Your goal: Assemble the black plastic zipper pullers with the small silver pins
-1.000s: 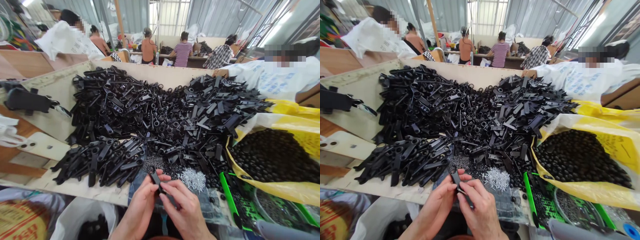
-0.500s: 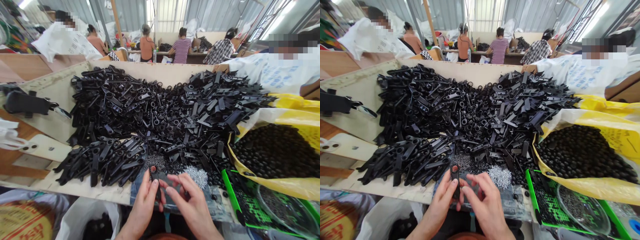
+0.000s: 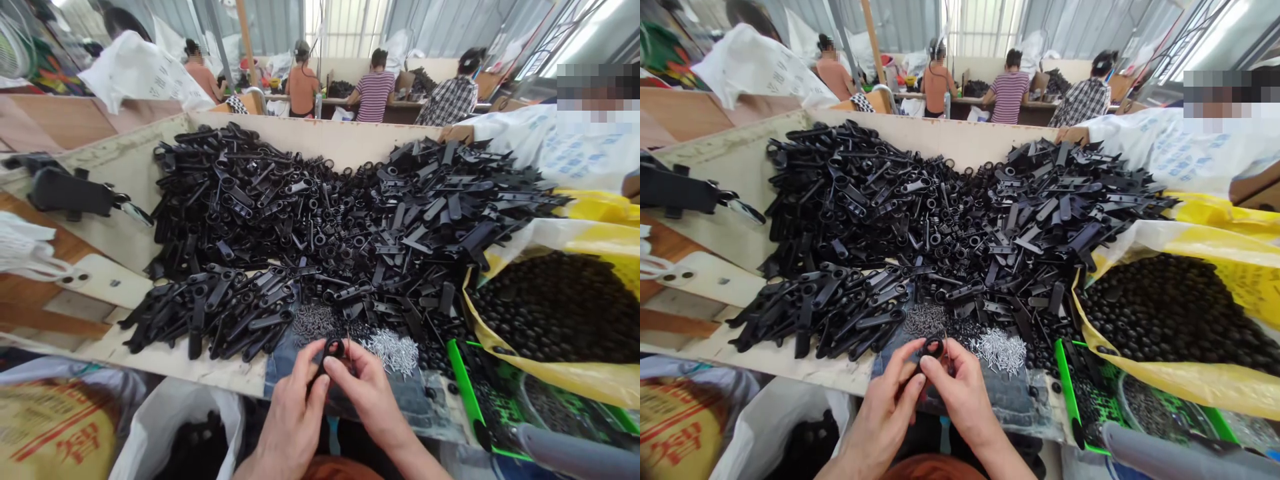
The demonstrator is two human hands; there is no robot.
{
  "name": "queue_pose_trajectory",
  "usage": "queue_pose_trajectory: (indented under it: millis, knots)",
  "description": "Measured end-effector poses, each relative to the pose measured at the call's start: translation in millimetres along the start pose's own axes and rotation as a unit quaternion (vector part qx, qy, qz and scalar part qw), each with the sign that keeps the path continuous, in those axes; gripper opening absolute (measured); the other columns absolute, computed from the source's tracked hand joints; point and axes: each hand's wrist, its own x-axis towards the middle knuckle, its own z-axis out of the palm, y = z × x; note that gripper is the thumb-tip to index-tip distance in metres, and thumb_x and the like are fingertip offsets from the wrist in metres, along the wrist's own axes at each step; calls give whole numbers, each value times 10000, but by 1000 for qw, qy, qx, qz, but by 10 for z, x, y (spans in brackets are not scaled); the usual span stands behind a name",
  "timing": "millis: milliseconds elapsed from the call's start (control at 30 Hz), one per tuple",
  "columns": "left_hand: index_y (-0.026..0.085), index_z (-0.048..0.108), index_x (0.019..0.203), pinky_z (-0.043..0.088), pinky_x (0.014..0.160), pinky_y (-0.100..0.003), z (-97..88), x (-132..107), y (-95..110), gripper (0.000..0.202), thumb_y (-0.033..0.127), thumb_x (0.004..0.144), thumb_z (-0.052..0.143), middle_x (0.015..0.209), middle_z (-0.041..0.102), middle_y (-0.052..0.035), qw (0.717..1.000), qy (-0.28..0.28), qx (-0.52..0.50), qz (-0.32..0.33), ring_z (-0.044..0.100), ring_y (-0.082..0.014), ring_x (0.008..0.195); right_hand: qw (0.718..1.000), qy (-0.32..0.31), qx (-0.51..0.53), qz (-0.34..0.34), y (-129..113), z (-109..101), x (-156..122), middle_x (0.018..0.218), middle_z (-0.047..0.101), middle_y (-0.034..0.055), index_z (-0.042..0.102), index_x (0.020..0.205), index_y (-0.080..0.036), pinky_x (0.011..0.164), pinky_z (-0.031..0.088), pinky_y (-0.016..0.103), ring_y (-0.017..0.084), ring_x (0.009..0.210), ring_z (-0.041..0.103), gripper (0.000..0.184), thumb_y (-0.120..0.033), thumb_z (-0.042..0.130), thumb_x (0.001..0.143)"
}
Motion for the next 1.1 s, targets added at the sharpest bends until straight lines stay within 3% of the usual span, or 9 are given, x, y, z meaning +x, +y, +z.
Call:
queue_pose_trajectory:
  millis: [100,333,533,600,667,733,833,967,1100]
  knots:
    - [272,666,1334,509,842,-315,34,27,-1,501,335,844,752,838,769,-58,1000,15,-9,16,699,-272,849,999,20,-29,-21,67,3,39,766,639,3,680,883,-170,631,463,249,144,667,535,447,-609,741,822]
    - [259,552,1458,486,812,-292,154,-15,-13,683,290,812,773,570,604,41,992,75,-96,35,622,-220,682,993,-100,24,59,17,-141,79,655,595,-25,689,888,-166,468,279,189,88,541,404,425,-562,802,785]
    - [320,695,1321,480,888,-314,-195,54,-17,410,326,911,681,990,805,-67,989,10,82,121,703,-255,896,996,-75,-28,-25,-101,51,183,631,550,-34,690,752,-167,536,354,231,113,579,421,364,-517,771,813]
    - [343,764,1208,463,887,-318,-438,123,2,316,293,905,690,1083,804,-67,962,49,201,177,698,-266,942,991,-87,-88,-59,-169,142,287,669,580,-34,714,806,-173,550,371,234,117,592,437,270,-434,781,806]
    - [332,751,1232,436,872,-348,-709,227,36,361,273,878,711,1011,809,-73,900,174,309,251,678,-265,832,974,-80,-186,-105,-273,182,442,775,638,-28,740,963,-202,572,401,234,122,618,481,209,-338,776,809]
    - [284,711,1298,419,876,-378,-962,357,72,413,283,886,686,938,795,-92,832,250,402,289,650,-279,799,935,-24,-312,-166,-401,144,648,855,657,-18,743,1016,-229,626,438,238,133,675,553,167,-283,725,859]
    - [260,709,1260,385,947,-432,-1199,521,129,345,282,932,607,1153,769,-121,751,274,510,317,644,-327,1043,864,71,-452,-212,-590,-14,993,909,668,9,733,926,-221,696,456,248,152,779,634,126,-234,609,944]
    - [275,711,1187,319,1023,-511,-1090,658,322,268,268,960,569,1253,732,-116,696,299,562,333,563,-356,1222,834,90,-501,-212,-742,-146,1336,864,660,-2,723,844,-245,660,419,250,160,767,639,162,-164,605,920]
    - [256,739,1117,373,898,-452,-665,997,649,247,230,975,538,1146,735,-111,736,143,586,308,568,-328,1122,827,58,-514,-221,-760,-74,1432,796,672,-26,718,769,-263,646,406,235,156,758,651,148,-141,695,848]
